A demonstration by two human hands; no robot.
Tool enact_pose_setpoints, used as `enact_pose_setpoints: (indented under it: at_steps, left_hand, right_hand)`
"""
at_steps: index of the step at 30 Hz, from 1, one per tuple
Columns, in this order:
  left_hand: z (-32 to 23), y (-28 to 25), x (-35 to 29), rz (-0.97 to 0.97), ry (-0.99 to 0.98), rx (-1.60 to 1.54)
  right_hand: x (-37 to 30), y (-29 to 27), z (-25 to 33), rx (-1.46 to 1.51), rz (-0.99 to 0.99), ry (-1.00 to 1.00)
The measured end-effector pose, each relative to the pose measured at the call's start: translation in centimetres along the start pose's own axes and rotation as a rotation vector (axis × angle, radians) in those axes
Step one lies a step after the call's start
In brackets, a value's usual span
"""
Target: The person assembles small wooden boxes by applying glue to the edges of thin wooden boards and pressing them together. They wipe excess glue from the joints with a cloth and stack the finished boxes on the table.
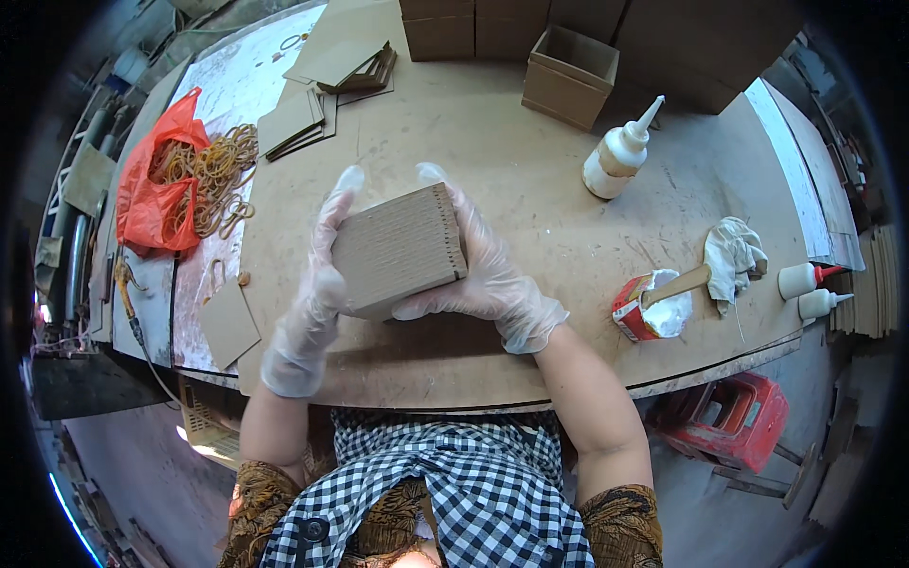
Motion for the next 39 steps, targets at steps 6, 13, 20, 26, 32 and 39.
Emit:
enact_pose_setpoints:
  at_steps: [6,13,20,26,32,39]
  left_hand:
    - [-5.6,-1.7,1.5,0.262,-0.229,0.550]
    - [-5.6,-0.3,-0.3,0.322,-0.248,0.318]
    - [-0.9,1.7,-5.7,-0.043,-0.740,-0.383]
    - [-1.1,1.6,-5.9,-0.077,-0.764,-0.329]
    - [-2.0,-0.1,-5.0,0.192,-0.786,0.157]
    - [-7.0,-2.2,-1.7,0.349,-0.700,1.127]
  right_hand:
    - [1.3,0.3,3.7,-0.245,0.078,0.015]
    - [3.3,1.8,10.6,-0.648,0.535,0.192]
    - [3.8,0.1,9.5,-0.666,0.429,-0.121]
    - [-0.8,-2.7,9.8,-0.502,-0.160,-0.291]
    - [-12.0,-7.2,5.3,-0.577,-0.521,-0.148]
    - [-13.2,-11.3,3.8,-0.689,-0.489,-0.152]
Point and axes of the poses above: each hand's wrist, its own x-axis towards the middle knuckle, its own y-axis out of the palm, z = x × y, the point moved 4 cm from there along x, towards the middle knuckle, and after that the axes turned 15 degrees about -z, right-handed, at the moved point
